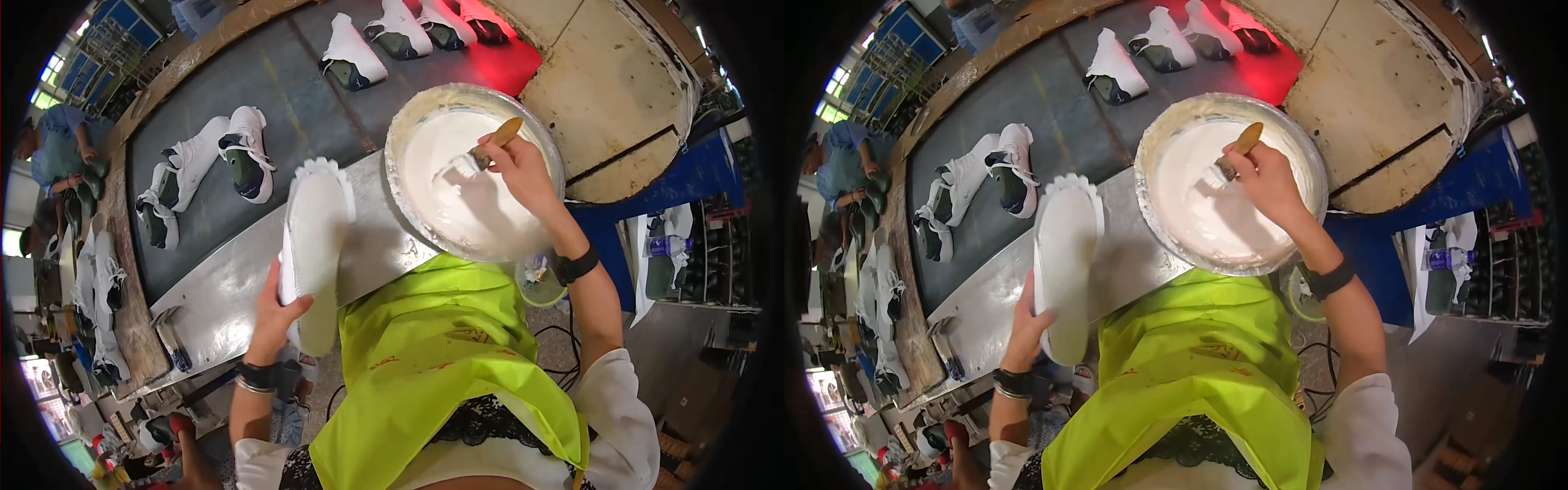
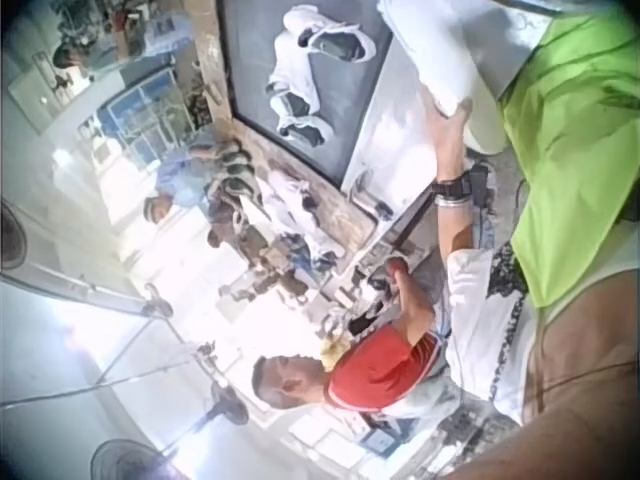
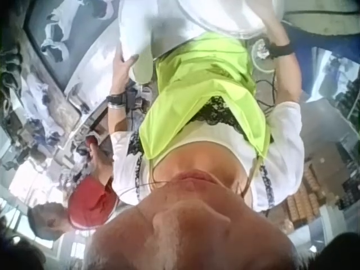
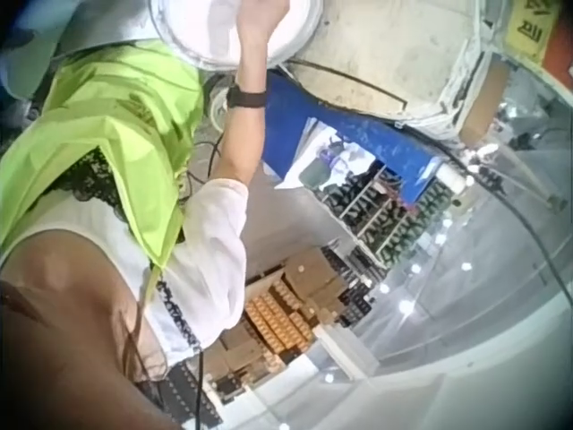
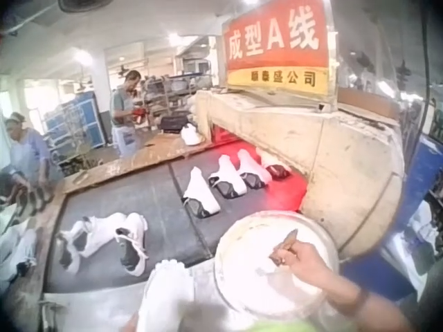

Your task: Apply adhesive or primer to the soles of shoes using a brush and a bowl of liquid.

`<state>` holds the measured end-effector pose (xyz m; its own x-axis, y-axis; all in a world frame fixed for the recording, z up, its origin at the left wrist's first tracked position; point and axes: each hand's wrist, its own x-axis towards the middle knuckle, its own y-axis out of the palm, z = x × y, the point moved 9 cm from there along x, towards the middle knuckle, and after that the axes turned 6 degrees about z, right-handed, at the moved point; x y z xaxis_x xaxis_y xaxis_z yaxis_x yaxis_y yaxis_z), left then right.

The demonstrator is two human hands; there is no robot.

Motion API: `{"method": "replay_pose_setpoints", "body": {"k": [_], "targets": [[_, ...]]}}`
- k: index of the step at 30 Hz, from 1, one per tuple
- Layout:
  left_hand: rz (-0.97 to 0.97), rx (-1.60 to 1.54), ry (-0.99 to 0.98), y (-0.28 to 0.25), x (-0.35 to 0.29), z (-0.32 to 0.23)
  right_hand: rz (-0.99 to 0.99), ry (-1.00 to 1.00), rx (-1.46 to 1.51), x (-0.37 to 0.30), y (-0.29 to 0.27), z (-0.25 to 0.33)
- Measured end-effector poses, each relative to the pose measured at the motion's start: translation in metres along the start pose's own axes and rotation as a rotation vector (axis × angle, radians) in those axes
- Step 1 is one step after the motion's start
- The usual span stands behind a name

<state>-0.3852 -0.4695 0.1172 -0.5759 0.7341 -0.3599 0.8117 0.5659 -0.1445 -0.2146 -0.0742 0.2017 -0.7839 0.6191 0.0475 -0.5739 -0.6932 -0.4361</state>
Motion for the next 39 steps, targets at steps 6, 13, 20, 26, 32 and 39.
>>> {"method": "replay_pose_setpoints", "body": {"k": [6,13,20,26,32,39], "targets": [[0.001,-0.598,0.006,0.093,-0.011,-0.004,-0.127,-0.079,-0.199,0.006,0.009,-0.021],[0.010,-0.369,0.166,0.104,-0.025,-0.015,0.064,-0.207,0.338,-0.001,0.109,0.080],[0.001,-0.371,0.193,0.101,-0.026,-0.002,0.290,-0.114,0.273,-0.046,0.157,0.097],[0.019,-0.371,0.191,0.101,-0.027,0.000,0.076,-0.081,0.179,0.026,0.144,0.073],[0.020,-0.401,0.190,0.098,-0.026,0.007,0.001,-0.105,-0.065,-0.043,0.122,0.061],[0.023,-0.370,0.178,0.096,-0.029,0.005,0.032,-0.157,-0.034,-0.034,0.120,0.091]]}}
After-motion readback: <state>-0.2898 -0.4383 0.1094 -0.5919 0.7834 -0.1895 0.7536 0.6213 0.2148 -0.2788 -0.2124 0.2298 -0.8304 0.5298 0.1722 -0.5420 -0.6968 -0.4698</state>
